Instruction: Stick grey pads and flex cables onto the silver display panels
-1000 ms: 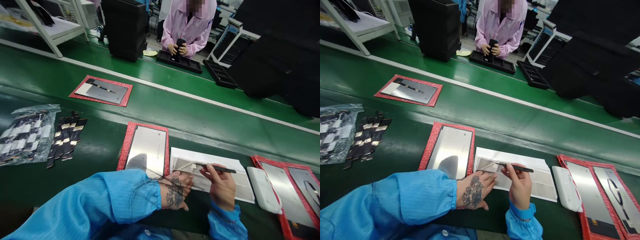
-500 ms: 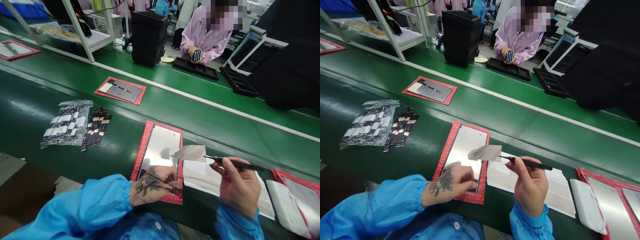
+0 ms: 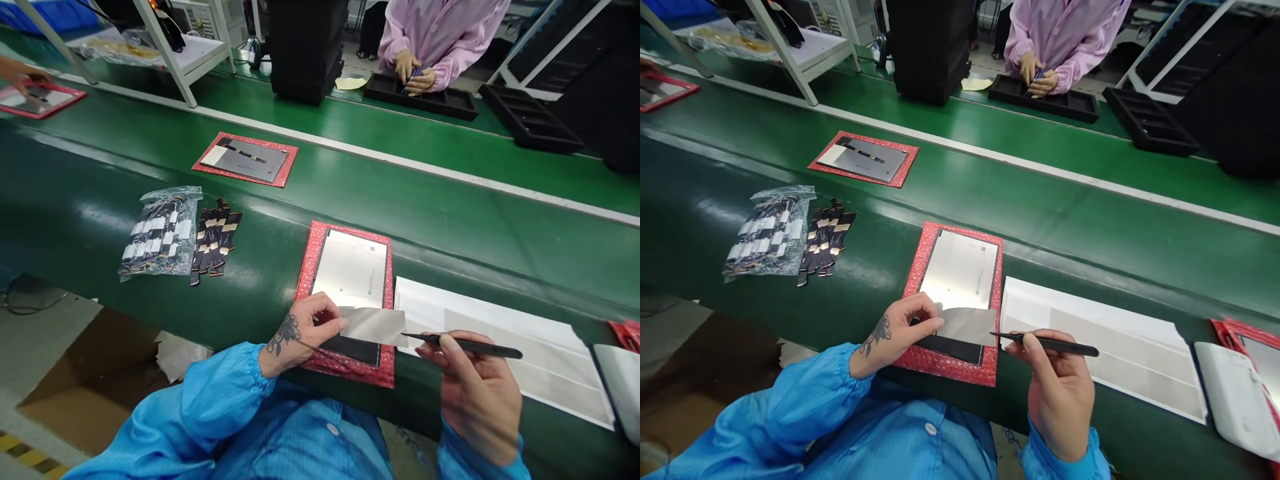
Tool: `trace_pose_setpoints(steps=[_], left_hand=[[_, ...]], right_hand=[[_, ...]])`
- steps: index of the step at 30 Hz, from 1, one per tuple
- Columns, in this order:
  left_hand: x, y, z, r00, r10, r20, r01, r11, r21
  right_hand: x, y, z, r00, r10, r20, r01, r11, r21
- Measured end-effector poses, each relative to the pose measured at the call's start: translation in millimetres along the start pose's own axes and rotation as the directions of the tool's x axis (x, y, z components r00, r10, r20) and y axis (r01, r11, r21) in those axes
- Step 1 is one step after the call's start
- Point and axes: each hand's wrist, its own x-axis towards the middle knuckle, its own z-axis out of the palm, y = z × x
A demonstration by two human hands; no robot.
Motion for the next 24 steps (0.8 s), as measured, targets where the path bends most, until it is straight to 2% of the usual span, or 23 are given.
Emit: trace_pose_setpoints(steps=[5,9,15,20,24], left_hand=[[-1.5,-0.1,-6.5,0.989,-0.138,0.061,0.138,0.99,-0.008],[-6.6,-3.2,-7.8,0.965,-0.249,0.079,0.243,0.966,0.084],[-11.6,-8.8,1.0,0.972,-0.231,0.028,0.205,0.905,0.372],[-12.4,-11.0,5.9,0.981,-0.196,0.009,0.17,0.873,0.458],[-13.2,-10.1,5.6,0.986,-0.168,-0.003,0.148,0.858,0.492]], right_hand=[[-6.1,19.1,-10.4,0.999,-0.04,-0.036,0.04,0.999,-0.022],[-20.0,52.9,-19.6,0.996,0.038,-0.075,-0.04,0.999,-0.025],[-38.5,93.8,-29.1,0.988,0.105,-0.117,-0.106,0.994,0.0],[-38.1,102.6,-31.5,0.986,0.121,-0.115,-0.119,0.993,0.024],[-37.2,103.0,-31.5,0.991,0.118,-0.067,-0.118,0.993,-0.001]])
